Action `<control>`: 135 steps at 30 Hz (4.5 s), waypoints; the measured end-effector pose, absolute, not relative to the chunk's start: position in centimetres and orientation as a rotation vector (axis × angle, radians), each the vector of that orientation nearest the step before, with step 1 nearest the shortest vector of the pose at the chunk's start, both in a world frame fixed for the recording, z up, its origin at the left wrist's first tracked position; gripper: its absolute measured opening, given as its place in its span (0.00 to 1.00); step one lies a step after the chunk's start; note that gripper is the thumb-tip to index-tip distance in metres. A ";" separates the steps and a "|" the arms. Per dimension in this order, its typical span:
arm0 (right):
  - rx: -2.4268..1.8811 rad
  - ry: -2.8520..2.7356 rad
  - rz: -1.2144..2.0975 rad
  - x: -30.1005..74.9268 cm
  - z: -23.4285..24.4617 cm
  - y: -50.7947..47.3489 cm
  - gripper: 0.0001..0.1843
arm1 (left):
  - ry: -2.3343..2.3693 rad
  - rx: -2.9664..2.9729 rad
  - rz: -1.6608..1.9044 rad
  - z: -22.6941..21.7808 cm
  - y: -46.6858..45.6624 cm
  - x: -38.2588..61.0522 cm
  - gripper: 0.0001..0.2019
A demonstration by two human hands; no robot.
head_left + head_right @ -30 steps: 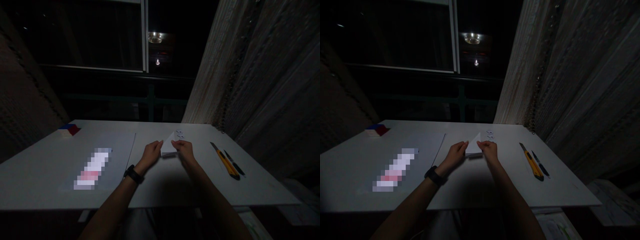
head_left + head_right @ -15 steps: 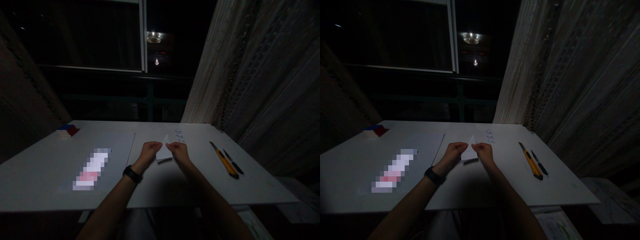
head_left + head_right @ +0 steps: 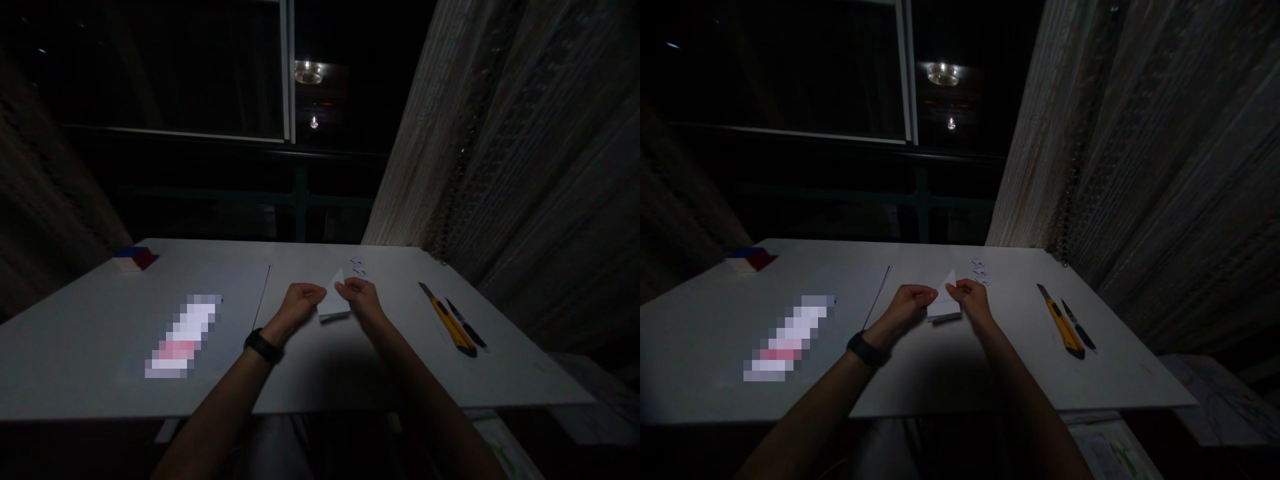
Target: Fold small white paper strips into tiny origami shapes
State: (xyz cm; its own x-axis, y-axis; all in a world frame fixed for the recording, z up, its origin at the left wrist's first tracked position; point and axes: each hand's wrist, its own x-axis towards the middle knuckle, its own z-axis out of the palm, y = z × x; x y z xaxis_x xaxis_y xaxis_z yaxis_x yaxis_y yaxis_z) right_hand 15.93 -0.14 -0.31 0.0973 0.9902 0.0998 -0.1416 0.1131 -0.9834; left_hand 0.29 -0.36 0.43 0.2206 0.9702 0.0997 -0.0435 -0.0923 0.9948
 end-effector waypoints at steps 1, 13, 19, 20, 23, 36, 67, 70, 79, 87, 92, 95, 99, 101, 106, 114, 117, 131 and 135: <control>-1.036 -1.077 1.179 15.9 -0.2 -0.2 0.16 | 0.965 1.394 1.093 0.3 -0.4 0.3 0.13; -1.065 -0.805 1.077 16.8 0.4 0.1 0.17 | 0.942 1.455 0.942 0.7 -0.6 0.2 0.11; -1.086 -0.966 0.960 15.5 -0.1 -0.5 0.19 | 0.930 1.499 0.920 0.6 -0.5 0.5 0.16; -1.072 -1.015 0.969 15.4 -0.1 -0.7 0.18 | 0.936 1.506 0.936 0.5 -0.5 0.5 0.17; -1.111 -1.223 1.013 16.1 0.5 -0.9 0.16 | 1.040 1.547 0.941 0.2 -0.5 0.4 0.17; -1.147 -1.916 1.305 19.9 3.1 -1.5 0.11 | 0.834 1.799 0.593 0.5 -0.8 -0.4 0.16; -1.062 -1.095 1.146 17.0 0.3 1.7 0.15 | 0.876 1.293 0.932 0.3 0.2 -0.3 0.11; -1.069 -1.091 1.068 17.7 0.3 1.7 0.15 | 0.877 1.323 0.902 0.2 0.2 -0.2 0.11; -1.105 -1.137 0.833 19.0 0.3 1.9 0.16 | 0.955 1.372 0.980 0.0 0.4 0.0 0.11; -1.145 -1.168 0.885 17.9 -1.2 1.6 0.19 | 0.838 1.443 1.042 -0.4 0.2 0.4 0.29; -1.177 -1.174 0.901 16.7 -1.6 1.2 0.20 | 0.937 1.580 0.997 -1.0 0.0 0.6 0.28; -1.107 -1.166 0.957 16.7 -1.4 1.0 0.29 | 1.009 1.615 1.055 -1.2 0.4 0.4 0.24; -0.974 -1.245 1.008 16.8 -0.6 0.3 0.37 | 1.106 1.629 1.166 -1.2 0.8 0.0 0.20; -0.908 -1.278 1.037 16.9 -0.3 -0.1 0.37 | 1.101 1.578 1.213 -1.2 1.0 -0.1 0.20; -0.805 -1.349 1.106 17.0 -0.1 -0.1 0.35 | 1.057 1.426 1.277 -1.0 1.2 -0.1 0.20; -0.927 -1.328 1.049 16.5 -1.0 0.5 0.26 | 1.042 1.393 1.237 -0.4 0.7 0.2 0.19; -0.982 -1.274 1.016 16.3 -1.0 0.5 0.23 | 0.964 1.378 1.127 -0.2 0.4 0.5 0.22; -0.991 -1.215 1.102 16.7 -1.2 0.8 0.42 | 1.108 1.871 1.117 -0.4 0.3 0.0 0.19; -1.000 -1.156 1.138 16.7 -1.0 0.8 0.40 | 1.193 1.846 1.125 -0.6 0.7 -0.2 0.19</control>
